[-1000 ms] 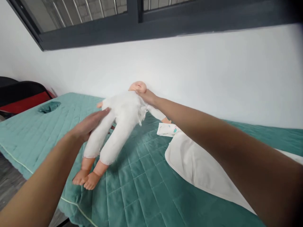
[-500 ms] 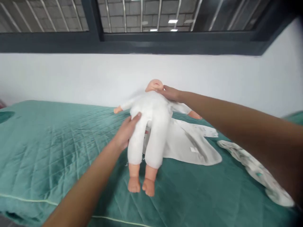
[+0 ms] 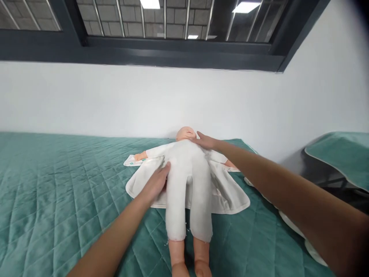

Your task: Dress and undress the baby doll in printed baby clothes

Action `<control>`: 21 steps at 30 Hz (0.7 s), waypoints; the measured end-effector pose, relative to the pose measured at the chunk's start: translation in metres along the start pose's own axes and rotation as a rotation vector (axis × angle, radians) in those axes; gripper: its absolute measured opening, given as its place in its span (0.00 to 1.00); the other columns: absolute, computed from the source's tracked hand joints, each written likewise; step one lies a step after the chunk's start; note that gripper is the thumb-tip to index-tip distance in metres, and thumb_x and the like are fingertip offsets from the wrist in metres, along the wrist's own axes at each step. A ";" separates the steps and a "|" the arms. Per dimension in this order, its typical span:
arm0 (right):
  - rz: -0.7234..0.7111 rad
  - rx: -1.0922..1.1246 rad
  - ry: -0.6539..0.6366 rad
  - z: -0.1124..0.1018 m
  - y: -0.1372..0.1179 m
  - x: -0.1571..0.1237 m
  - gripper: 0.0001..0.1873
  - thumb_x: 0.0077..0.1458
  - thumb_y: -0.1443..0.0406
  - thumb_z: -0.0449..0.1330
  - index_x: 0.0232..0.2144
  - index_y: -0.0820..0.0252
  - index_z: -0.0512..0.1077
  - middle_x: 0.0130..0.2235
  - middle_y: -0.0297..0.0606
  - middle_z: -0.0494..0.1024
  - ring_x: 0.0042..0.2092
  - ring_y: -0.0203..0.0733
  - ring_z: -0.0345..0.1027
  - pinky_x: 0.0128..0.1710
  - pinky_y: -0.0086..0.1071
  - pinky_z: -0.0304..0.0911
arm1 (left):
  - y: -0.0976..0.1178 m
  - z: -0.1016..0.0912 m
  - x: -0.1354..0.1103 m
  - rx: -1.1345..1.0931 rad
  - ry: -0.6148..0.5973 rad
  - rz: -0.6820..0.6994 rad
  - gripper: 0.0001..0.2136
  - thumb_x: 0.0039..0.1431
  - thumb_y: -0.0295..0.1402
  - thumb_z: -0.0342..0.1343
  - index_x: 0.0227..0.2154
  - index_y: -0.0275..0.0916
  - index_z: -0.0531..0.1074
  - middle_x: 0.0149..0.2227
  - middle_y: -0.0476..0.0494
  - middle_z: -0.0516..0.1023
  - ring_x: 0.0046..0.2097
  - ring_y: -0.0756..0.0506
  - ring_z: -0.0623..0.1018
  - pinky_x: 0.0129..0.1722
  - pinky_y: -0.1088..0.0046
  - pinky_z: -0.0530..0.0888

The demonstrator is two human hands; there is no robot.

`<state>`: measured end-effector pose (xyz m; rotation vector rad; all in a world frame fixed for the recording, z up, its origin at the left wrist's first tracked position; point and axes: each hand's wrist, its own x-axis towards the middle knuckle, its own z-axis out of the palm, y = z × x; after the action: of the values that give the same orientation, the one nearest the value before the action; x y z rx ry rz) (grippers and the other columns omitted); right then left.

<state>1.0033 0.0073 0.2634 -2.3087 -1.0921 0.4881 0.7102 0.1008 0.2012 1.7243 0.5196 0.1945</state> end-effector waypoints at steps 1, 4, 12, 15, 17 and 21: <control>0.011 -0.048 -0.008 -0.006 -0.002 -0.001 0.54 0.54 0.39 0.60 0.69 0.67 0.51 0.66 0.59 0.63 0.64 0.62 0.63 0.62 0.50 0.60 | -0.001 -0.008 0.007 0.139 0.068 0.012 0.33 0.65 0.59 0.34 0.36 0.39 0.76 0.33 0.33 0.82 0.33 0.40 0.82 0.29 0.67 0.76; -0.022 -0.341 0.043 -0.019 -0.023 -0.010 0.44 0.57 0.39 0.56 0.65 0.60 0.59 0.56 0.54 0.76 0.55 0.62 0.71 0.55 0.52 0.64 | -0.001 -0.024 0.030 0.522 0.238 0.078 0.26 0.68 0.47 0.38 0.28 0.38 0.75 0.29 0.32 0.81 0.34 0.38 0.81 0.36 0.64 0.75; -0.527 -0.758 -0.022 0.076 -0.124 -0.025 0.19 0.61 0.63 0.55 0.54 0.60 0.67 0.59 0.50 0.70 0.59 0.55 0.65 0.51 0.45 0.65 | -0.009 -0.030 0.057 0.972 0.320 0.143 0.17 0.66 0.33 0.43 0.47 0.36 0.76 0.42 0.28 0.82 0.44 0.32 0.82 0.42 0.57 0.74; -0.425 -0.833 -0.120 0.115 -0.141 -0.005 0.18 0.57 0.66 0.58 0.51 0.62 0.69 0.58 0.53 0.71 0.59 0.59 0.64 0.54 0.50 0.64 | -0.013 -0.034 0.054 1.047 0.307 0.144 0.15 0.65 0.30 0.44 0.44 0.37 0.76 0.43 0.31 0.81 0.43 0.35 0.82 0.42 0.60 0.75; -0.381 -0.838 -0.160 0.127 -0.145 0.007 0.17 0.56 0.66 0.61 0.49 0.63 0.70 0.56 0.54 0.73 0.57 0.60 0.67 0.54 0.50 0.63 | -0.015 -0.039 0.053 1.047 0.302 0.130 0.14 0.65 0.31 0.46 0.43 0.38 0.76 0.43 0.32 0.81 0.44 0.36 0.82 0.42 0.61 0.75; -0.384 -0.809 -0.173 0.123 -0.139 0.017 0.16 0.55 0.63 0.61 0.47 0.60 0.70 0.50 0.51 0.78 0.50 0.58 0.73 0.46 0.44 0.67 | -0.021 -0.050 0.059 0.996 0.380 0.175 0.10 0.64 0.34 0.51 0.43 0.40 0.74 0.46 0.34 0.79 0.50 0.35 0.78 0.44 0.61 0.75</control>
<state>0.8659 0.1327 0.2483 -2.6182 -2.0571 0.0870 0.7370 0.1744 0.1831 2.7325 0.8235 0.4433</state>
